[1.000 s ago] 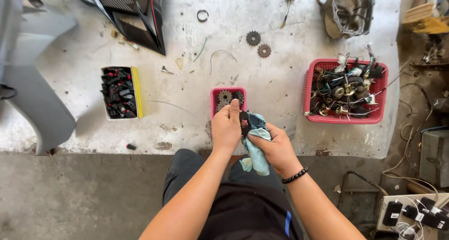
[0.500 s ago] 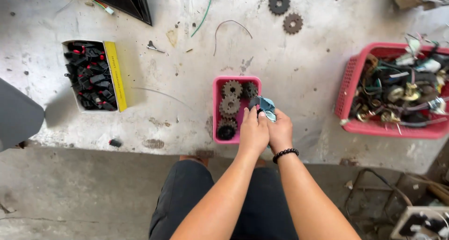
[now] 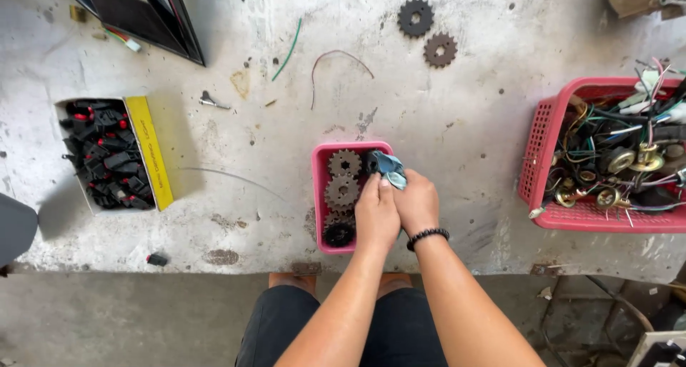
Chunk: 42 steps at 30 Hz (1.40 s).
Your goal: The person is cleaning small mechanical gears using a cloth at a workbench.
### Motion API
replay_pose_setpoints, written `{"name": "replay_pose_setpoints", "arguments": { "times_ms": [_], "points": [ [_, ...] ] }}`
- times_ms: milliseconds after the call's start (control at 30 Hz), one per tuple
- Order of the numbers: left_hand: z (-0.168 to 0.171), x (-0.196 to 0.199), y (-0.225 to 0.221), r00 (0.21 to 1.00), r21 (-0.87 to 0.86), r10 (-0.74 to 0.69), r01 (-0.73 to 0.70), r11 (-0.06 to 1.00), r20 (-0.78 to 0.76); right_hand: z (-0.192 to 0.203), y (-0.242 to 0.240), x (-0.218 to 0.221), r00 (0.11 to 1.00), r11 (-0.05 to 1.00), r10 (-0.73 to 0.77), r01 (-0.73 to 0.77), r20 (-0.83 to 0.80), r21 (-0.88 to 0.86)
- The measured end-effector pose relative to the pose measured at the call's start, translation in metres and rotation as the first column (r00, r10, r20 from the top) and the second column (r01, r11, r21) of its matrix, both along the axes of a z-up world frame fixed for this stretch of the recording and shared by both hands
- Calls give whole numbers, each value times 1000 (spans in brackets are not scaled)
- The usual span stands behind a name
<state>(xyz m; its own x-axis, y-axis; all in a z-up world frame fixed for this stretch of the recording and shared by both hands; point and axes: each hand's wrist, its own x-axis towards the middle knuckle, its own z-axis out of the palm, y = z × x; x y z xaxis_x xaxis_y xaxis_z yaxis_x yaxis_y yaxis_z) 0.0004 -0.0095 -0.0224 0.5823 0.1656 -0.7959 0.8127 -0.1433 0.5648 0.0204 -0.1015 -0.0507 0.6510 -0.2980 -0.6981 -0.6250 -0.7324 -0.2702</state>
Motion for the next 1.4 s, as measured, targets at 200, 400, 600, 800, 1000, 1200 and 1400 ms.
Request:
{"name": "replay_pose_setpoints", "arguments": {
  "times_ms": [200, 400, 600, 800, 1000, 1200, 1400],
  "points": [
    [42, 37, -30, 984, -55, 44, -35, 998, 174, 28, -17, 13, 908, 923, -383, 368, 167, 116],
    [-21, 111, -62, 962, -80, -22, 45, 996, 271, -30, -55, 89, 856, 914, -405, 376, 321, 150],
    [-76, 177, -102, 958, -63, -57, 78, 995, 282, -87, -91, 155, 815, 913, -407, 369, 413, 171],
    [-100, 209, -117, 958, 3, -113, 116, 993, 263, -136, -122, 180, 811, 939, -343, 307, 474, 155],
    [-121, 225, -123, 970, -29, -79, 88, 996, 231, -147, -121, 189, 797, 954, -298, 266, 524, 138],
    [-141, 233, -123, 968, 6, 26, -28, 1000, 250, -156, -119, 198, 804, 932, -361, 328, 472, 153],
    [-148, 260, -110, 920, 134, 9, -67, 989, 391, -162, -102, 231, 780, 929, -361, 254, 511, 269]
  ]
}}
